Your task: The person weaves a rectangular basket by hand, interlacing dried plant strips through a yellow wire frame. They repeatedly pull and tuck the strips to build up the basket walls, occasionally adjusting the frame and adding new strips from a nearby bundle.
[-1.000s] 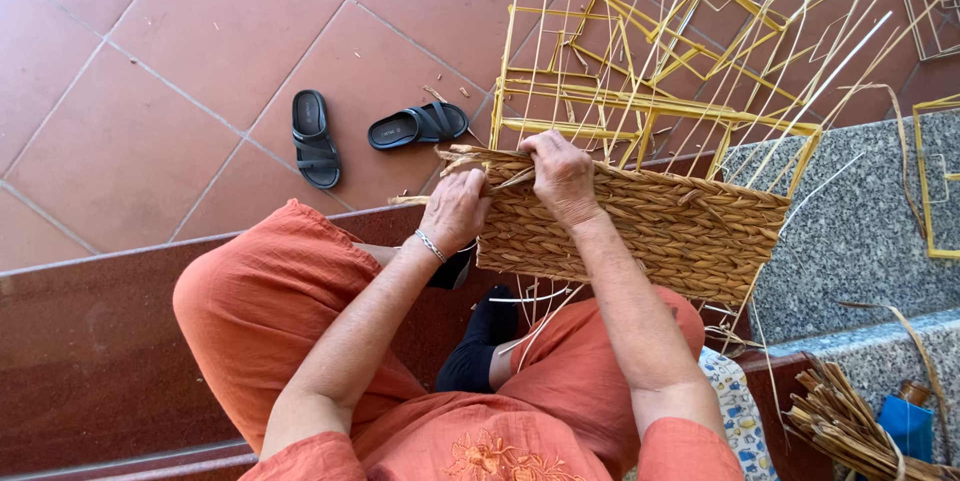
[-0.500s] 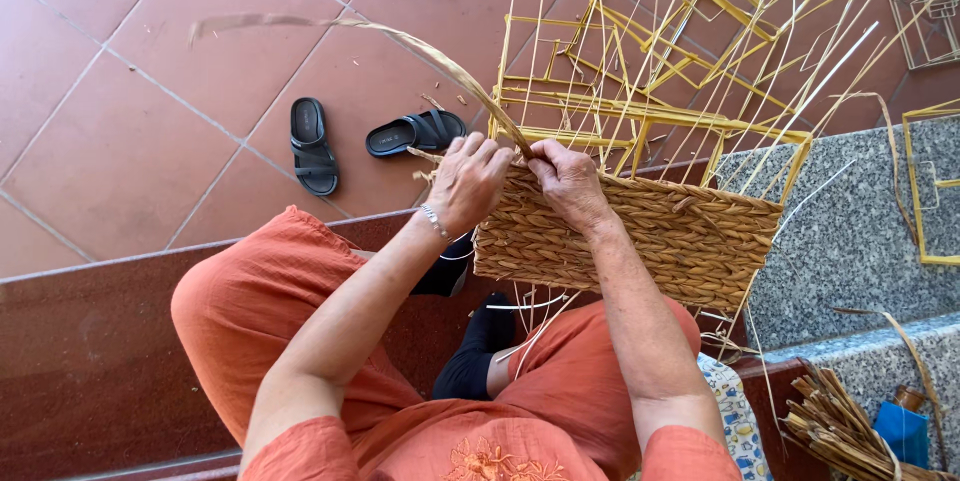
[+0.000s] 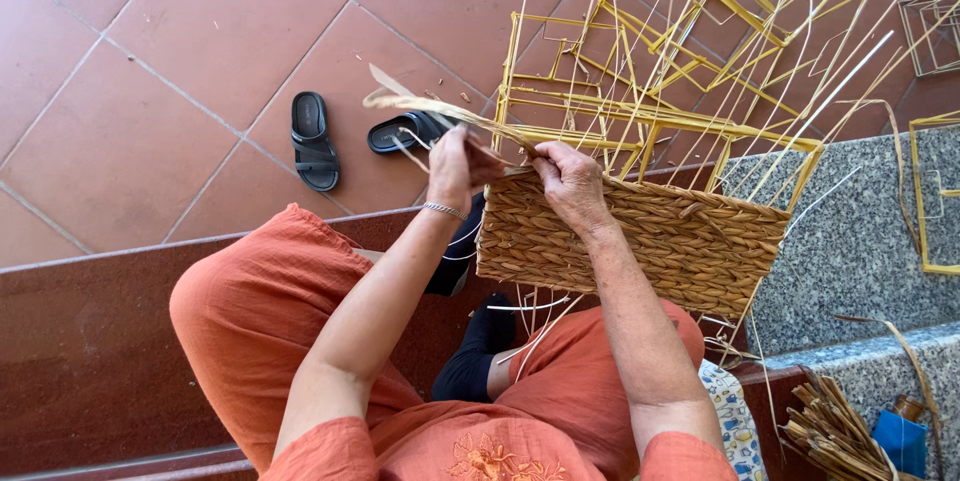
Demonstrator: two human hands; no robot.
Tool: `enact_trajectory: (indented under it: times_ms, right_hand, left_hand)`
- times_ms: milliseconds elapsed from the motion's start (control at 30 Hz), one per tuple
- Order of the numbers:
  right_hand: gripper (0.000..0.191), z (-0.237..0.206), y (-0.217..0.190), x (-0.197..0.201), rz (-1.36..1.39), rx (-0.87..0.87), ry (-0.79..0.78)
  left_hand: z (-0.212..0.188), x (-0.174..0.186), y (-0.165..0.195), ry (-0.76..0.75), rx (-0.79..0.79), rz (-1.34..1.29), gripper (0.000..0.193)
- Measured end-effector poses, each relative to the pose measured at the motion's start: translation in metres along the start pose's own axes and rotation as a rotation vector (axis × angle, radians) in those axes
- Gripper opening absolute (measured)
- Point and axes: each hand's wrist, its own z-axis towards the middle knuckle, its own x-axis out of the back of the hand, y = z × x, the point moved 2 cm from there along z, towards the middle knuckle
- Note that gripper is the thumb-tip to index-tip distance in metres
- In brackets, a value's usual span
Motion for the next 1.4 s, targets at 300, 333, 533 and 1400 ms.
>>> enact_trajectory:
  times_ms: [300, 333, 533, 1400]
  right_hand:
    - [0.008, 0.007, -0.005, -0.010, -0.218, 0.134, -0.008]
    - [0.009, 0.008, -0.007, -0.007, -0.222, 0.167, -0.045]
    - [0.008, 0.009, -0.015, -0.009, -0.210, 0.087, 0.033]
    - [0.023, 0.012, -0.040, -0.001, -0.046, 0.131, -0.210]
  left_hand:
    - [-0.051, 0.009, 0.018, -0.278, -0.467, 0.494, 0.032]
    - [-0.044, 0.008, 0.029, -0.253, -0.630, 0.723, 0.030]
    - [-0.011, 0.018, 0.034, -0.294, -0.693, 1.460, 0.032]
    - [-0.041, 0.013, 0.070, -0.130, -0.926, 1.648, 0.006]
